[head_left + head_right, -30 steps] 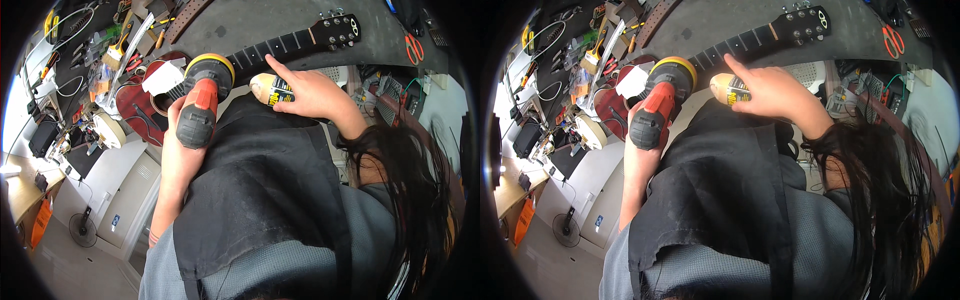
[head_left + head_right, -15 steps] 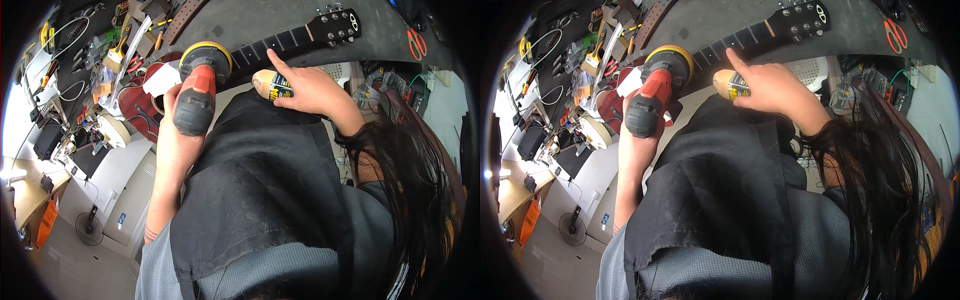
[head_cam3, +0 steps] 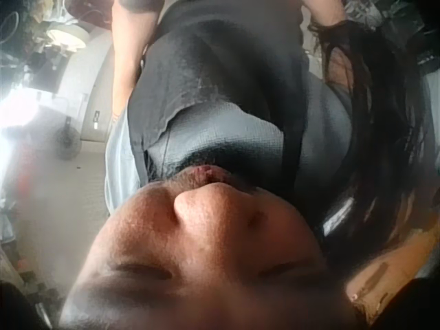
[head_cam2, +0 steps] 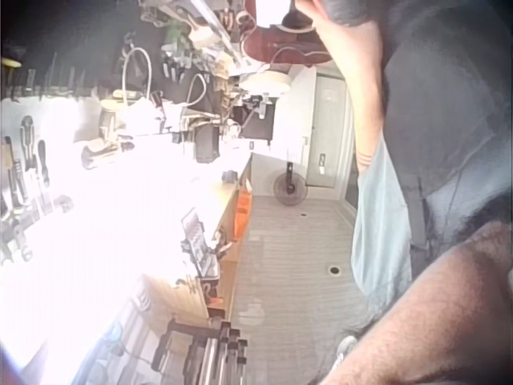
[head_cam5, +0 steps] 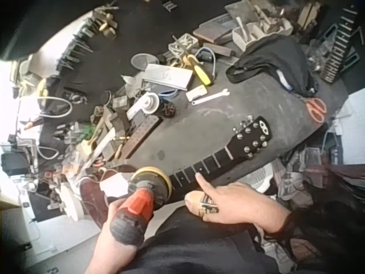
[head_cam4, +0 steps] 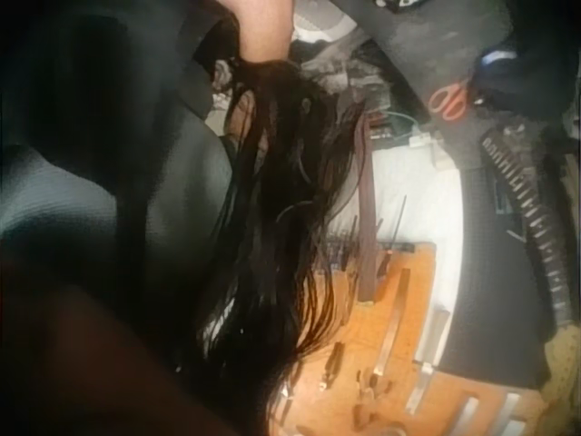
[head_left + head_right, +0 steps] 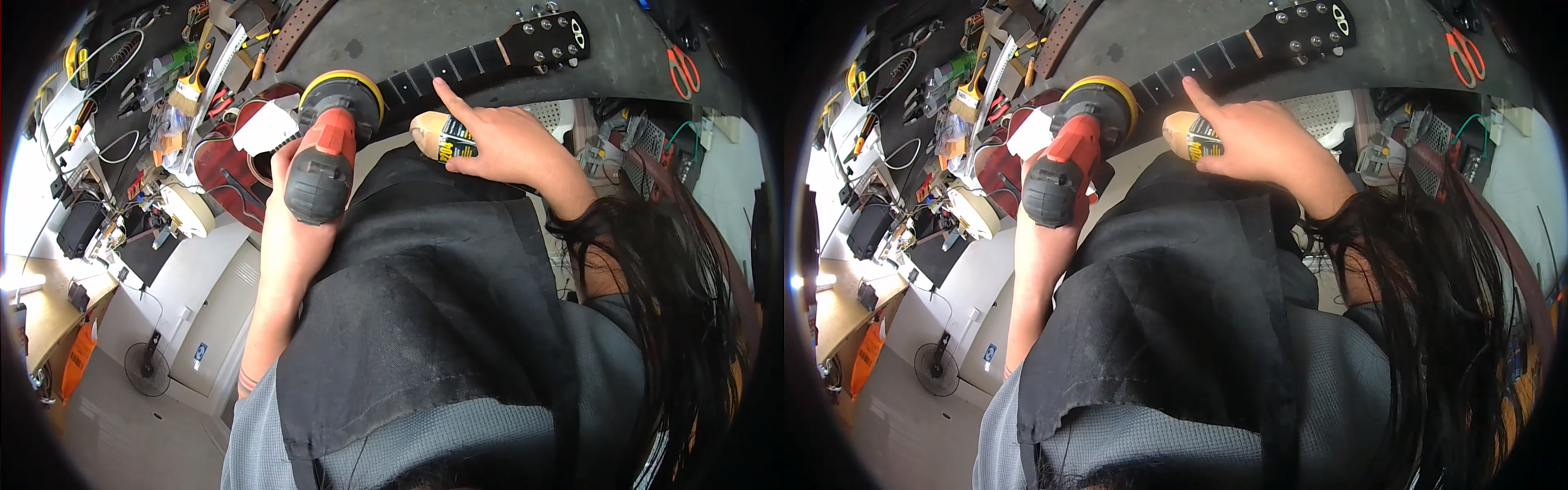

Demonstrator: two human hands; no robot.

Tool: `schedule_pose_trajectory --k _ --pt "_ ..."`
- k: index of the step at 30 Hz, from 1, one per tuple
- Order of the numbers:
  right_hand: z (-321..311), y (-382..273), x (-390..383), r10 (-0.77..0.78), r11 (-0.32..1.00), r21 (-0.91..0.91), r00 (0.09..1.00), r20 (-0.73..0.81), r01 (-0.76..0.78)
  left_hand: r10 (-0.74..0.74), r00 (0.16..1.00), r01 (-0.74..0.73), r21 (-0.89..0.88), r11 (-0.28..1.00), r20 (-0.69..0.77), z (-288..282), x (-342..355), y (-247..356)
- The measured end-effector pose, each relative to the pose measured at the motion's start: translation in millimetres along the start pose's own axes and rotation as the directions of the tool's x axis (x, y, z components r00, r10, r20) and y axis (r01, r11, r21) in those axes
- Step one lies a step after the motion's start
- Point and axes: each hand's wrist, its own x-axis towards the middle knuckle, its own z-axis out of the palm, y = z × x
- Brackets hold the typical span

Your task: The person sands the fretboard of a red acoustic guitar using a handheld orbital sander and a sanding block. They move the sander along the neck, then set the guitar aside and briefly handle a white electric guitar before returning to the red one. The person then places the sander on a wall-mounted tool rack.

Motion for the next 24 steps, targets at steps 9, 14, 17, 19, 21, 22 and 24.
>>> schedule_pose_trajectory --k 9,14,17,19,21,22,24 --pt "3 5 -1 -0.048 0.999 0.001 0.998 -0.042 0.048 0.028 1.0 -0.028 0.071 0.997 0.001 3 0 -1" --pt "4 7 0 -0.056 0.998 0.003 0.997 -0.048 0.056 0.008 1.0 -0.008 0.051 0.999 0.005 3 -1 -1" --pt "1 5 1 0.004 1.0 0.017 1.0 0.027 -0.005 -0.005 1.0 0.005 0.016 1.0 0.023 4 -1 -4" --pt "0 4 1 0.01 1.0 0.016 0.999 0.034 -0.01 -0.006 1.0 0.005 0.048 0.999 0.019 4 -2 0" --pt "0 3 0 0.009 1.0 0.013 0.999 0.033 -0.009 -0.004 1.0 0.002 0.075 0.997 0.018 6 -4 0" --pt "0 4 0 0.005 1.0 0.01 1.0 0.029 -0.005 0.0 1.0 -0.001 0.085 0.996 0.018 7 -5 -2" --pt "0 4 0 -0.006 1.0 0.012 1.0 0.02 0.006 -0.005 1.0 0.003 0.075 0.997 0.022 10 -8 -5"
